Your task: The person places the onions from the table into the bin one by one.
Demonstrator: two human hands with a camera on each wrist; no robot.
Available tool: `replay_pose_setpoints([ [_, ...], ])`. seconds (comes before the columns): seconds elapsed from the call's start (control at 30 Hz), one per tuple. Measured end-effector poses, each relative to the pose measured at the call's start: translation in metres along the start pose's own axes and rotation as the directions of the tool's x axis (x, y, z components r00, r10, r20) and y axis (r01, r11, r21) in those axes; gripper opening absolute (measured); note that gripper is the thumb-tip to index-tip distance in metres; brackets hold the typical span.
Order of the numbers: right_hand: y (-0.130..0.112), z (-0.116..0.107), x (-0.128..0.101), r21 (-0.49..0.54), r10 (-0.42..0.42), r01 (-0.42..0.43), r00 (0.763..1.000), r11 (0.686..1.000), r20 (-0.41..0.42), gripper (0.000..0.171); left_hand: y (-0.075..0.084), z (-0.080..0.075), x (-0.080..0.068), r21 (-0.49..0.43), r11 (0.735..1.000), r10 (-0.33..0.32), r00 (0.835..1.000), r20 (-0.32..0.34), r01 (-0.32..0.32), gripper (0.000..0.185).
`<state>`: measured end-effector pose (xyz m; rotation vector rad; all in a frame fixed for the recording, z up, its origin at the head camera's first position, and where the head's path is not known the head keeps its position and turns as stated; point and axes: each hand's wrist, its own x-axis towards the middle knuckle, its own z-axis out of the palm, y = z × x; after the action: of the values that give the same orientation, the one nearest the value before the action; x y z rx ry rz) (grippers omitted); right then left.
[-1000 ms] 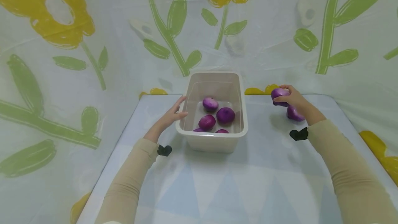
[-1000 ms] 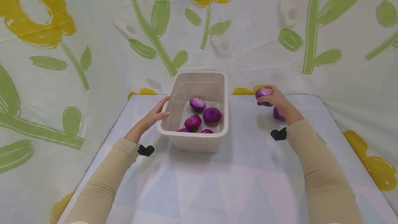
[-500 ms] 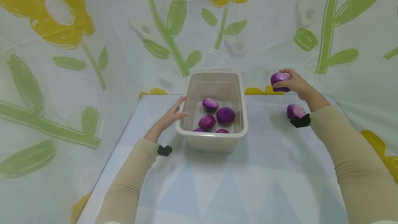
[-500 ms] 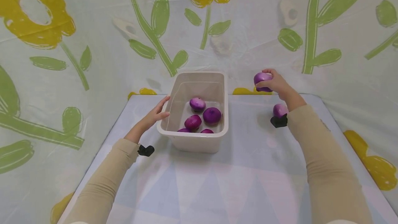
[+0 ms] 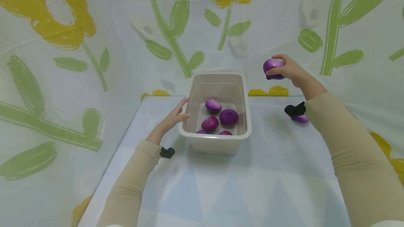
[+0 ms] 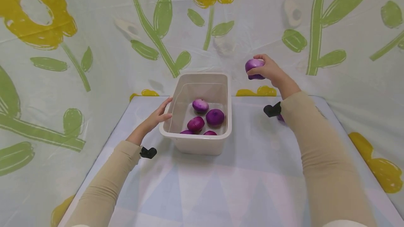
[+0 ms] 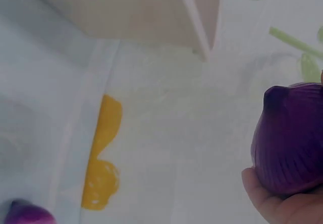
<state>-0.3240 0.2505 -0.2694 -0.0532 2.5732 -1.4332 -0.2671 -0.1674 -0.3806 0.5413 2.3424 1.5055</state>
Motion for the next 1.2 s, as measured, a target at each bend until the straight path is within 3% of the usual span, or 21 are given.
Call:
replay_pose_setpoints([
  [0.33,-0.040,0.033,0.013,-0.019,-0.027,0.027,0.999,0.999,0.018,0.074,0.001,0.000,0.000,0.010,1.000,-0.011,1.000,-0.003,0.011,0.071],
  [0.7,-0.064,0.076,0.025,0.006,-0.076,0.076,0.995,0.997,0.067,0.072,-0.001,0.000,0.000,0.011,1.000,-0.006,1.000,-0.006,0.006,0.069],
  [0.97,-0.067,0.103,0.031,0.058,-0.091,0.085,0.991,0.995,0.095,0.069,-0.036,-0.004,0.018,0.013,1.000,-0.012,0.999,-0.031,0.013,0.072],
  [1.2,-0.066,0.128,0.032,0.124,-0.132,0.115,0.982,0.986,0.137,0.067,-0.036,-0.003,0.018,0.017,1.000,-0.010,0.999,-0.043,0.011,0.072],
])
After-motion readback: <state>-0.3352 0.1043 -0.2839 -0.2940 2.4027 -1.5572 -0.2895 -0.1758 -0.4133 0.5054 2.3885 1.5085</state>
